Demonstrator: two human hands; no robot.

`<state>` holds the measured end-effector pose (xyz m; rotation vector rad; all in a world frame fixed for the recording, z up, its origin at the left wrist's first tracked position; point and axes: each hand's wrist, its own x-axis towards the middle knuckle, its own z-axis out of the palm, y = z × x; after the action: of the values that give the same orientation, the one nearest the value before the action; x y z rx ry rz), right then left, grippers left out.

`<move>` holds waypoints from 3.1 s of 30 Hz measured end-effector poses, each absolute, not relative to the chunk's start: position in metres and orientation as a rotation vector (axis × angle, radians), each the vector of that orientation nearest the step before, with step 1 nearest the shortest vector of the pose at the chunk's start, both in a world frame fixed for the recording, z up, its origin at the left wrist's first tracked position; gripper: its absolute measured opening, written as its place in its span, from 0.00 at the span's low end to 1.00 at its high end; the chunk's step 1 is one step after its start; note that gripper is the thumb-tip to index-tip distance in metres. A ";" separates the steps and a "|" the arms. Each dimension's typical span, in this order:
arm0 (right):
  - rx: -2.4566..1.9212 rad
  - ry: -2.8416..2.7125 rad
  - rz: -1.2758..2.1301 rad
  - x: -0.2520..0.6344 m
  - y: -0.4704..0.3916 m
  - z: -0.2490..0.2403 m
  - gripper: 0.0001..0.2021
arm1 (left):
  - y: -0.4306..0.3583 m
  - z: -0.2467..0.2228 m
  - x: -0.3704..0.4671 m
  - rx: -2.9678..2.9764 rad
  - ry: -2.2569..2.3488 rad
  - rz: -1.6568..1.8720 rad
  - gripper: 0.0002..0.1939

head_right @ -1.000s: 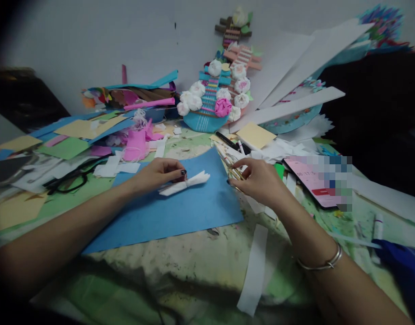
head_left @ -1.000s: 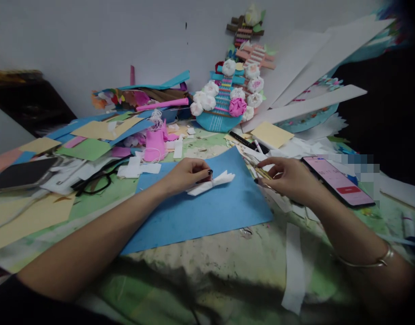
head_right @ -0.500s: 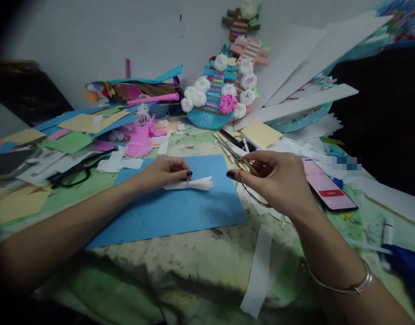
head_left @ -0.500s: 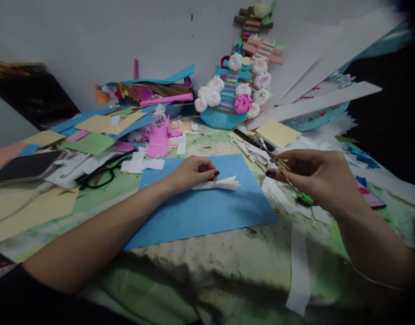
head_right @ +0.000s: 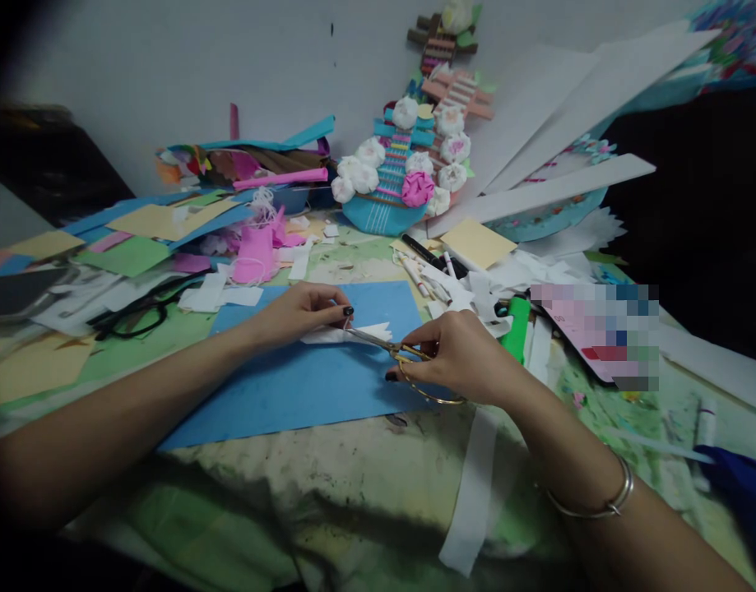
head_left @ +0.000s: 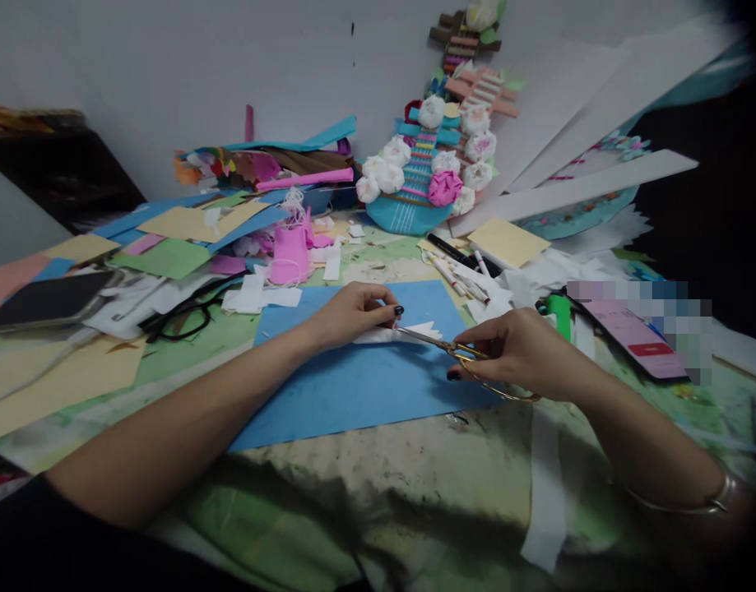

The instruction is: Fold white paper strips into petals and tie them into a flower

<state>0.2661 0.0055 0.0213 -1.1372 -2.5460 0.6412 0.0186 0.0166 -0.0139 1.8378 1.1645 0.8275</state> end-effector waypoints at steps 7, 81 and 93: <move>-1.183 -2.565 0.667 0.263 0.008 0.017 0.21 | 0.017 -0.016 0.018 1.840 1.160 0.824 0.11; -1.019 -2.318 0.062 0.260 0.016 0.001 0.06 | 0.001 -0.005 0.023 2.381 1.252 0.575 0.07; -0.858 -2.560 0.160 0.235 0.013 -0.015 0.02 | -0.010 -0.006 0.042 2.241 1.089 0.601 0.04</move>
<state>0.2353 0.0134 -0.0146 -0.8576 -2.5595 0.1599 0.0419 -0.0103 -0.0056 2.2414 1.0892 0.6006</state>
